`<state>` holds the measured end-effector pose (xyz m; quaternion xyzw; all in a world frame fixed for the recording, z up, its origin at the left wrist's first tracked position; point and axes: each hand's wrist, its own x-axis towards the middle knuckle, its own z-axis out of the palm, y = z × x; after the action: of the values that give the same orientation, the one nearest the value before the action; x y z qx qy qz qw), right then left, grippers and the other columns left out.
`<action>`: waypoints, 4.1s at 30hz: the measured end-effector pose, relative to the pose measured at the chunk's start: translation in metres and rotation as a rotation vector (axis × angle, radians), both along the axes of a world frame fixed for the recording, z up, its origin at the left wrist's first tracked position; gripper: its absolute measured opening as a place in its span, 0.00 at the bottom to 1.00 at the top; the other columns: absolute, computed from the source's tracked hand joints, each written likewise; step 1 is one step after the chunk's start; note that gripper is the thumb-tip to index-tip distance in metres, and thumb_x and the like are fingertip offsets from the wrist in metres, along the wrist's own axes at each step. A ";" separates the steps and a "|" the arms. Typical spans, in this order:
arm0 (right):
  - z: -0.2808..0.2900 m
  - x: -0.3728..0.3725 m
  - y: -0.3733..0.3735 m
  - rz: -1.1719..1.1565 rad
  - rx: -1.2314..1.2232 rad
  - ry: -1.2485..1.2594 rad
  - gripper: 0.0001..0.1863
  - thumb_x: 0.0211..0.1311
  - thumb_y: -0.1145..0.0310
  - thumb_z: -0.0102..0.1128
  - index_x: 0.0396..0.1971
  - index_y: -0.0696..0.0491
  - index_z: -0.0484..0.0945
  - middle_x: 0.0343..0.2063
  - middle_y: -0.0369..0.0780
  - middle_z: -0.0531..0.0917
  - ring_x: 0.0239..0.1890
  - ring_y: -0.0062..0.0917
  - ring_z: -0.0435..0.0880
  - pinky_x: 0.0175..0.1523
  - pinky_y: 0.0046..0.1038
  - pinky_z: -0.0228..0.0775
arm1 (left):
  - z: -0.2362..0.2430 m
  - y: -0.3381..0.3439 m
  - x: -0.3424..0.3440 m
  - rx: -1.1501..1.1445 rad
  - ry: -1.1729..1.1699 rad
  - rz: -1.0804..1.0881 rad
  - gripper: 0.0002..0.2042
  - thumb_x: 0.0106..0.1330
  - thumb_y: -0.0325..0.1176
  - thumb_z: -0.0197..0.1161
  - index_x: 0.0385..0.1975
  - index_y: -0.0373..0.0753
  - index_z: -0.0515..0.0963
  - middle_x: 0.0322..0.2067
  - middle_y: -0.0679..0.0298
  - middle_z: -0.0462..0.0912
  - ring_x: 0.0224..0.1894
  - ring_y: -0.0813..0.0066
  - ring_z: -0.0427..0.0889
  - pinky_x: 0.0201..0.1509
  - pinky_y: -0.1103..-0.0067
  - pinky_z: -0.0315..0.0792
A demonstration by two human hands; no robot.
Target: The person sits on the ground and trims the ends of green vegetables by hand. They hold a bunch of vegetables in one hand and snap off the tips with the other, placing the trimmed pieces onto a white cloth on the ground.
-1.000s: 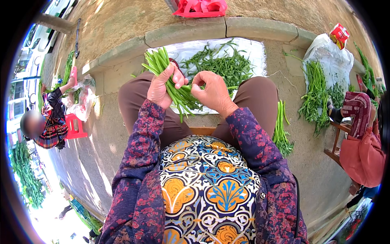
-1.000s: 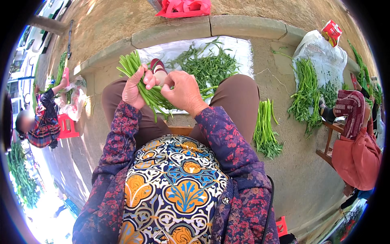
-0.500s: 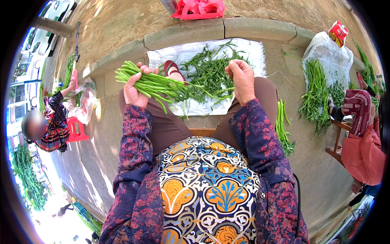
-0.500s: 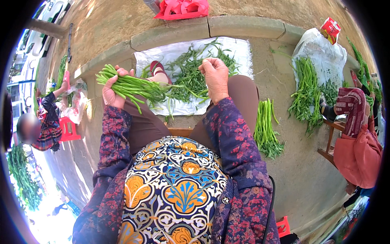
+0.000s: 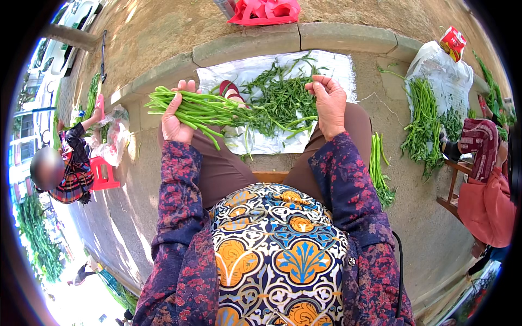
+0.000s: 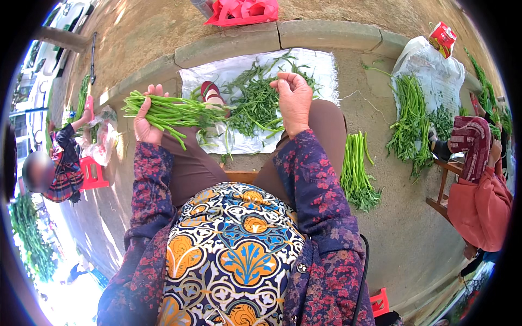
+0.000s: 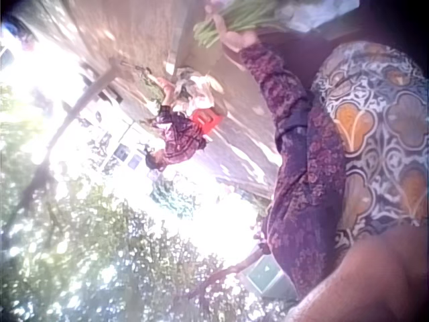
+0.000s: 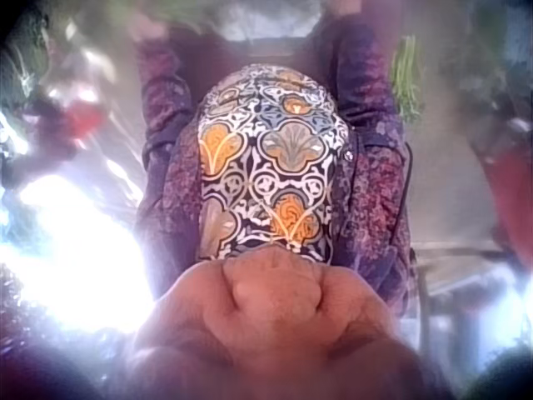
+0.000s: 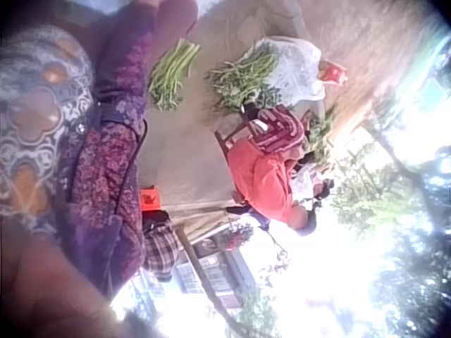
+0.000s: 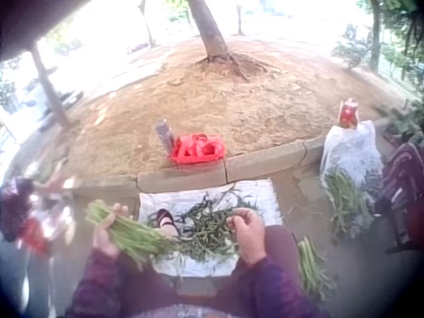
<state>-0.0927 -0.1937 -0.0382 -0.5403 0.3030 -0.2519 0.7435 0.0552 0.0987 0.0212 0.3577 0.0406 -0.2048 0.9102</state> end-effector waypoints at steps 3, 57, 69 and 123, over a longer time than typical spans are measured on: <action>-0.013 -0.002 -0.002 -0.054 -0.663 0.147 0.06 0.57 0.75 0.57 0.34 0.55 0.80 0.30 0.38 0.82 0.31 0.20 0.80 0.39 0.20 0.70 | 0.002 -0.004 -0.004 0.007 0.025 0.007 0.08 0.62 0.21 0.57 0.39 0.39 0.72 0.52 0.59 0.75 0.60 0.60 0.69 0.65 0.59 0.61; -0.018 0.001 0.025 0.082 -0.629 0.159 0.10 0.50 0.73 0.62 0.35 0.52 0.83 0.26 0.37 0.81 0.28 0.22 0.77 0.35 0.24 0.70 | 0.013 -0.001 -0.016 -0.411 -0.121 -0.356 0.14 0.62 0.20 0.54 0.46 0.40 0.63 0.34 0.66 0.71 0.36 0.75 0.73 0.56 0.68 0.67; -0.004 -0.002 0.060 0.394 -0.514 0.055 0.05 0.50 0.71 0.64 0.29 0.50 0.84 0.21 0.38 0.78 0.24 0.26 0.76 0.32 0.26 0.69 | 0.013 -0.004 -0.015 -0.398 -0.109 -0.343 0.14 0.62 0.21 0.56 0.46 0.40 0.64 0.33 0.67 0.71 0.36 0.74 0.74 0.55 0.69 0.68; -0.005 0.001 0.059 0.390 -0.471 0.037 0.06 0.58 0.74 0.59 0.34 0.56 0.81 0.25 0.32 0.81 0.25 0.10 0.73 0.31 0.16 0.67 | 0.000 -0.011 -0.022 -0.251 -0.053 -0.296 0.12 0.63 0.23 0.55 0.45 0.39 0.68 0.35 0.63 0.75 0.36 0.72 0.75 0.52 0.67 0.70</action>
<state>-0.0918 -0.1350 -0.0431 -0.7502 0.1404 -0.1580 0.6266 0.0335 0.0877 0.0210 0.2489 -0.0622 -0.3302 0.9084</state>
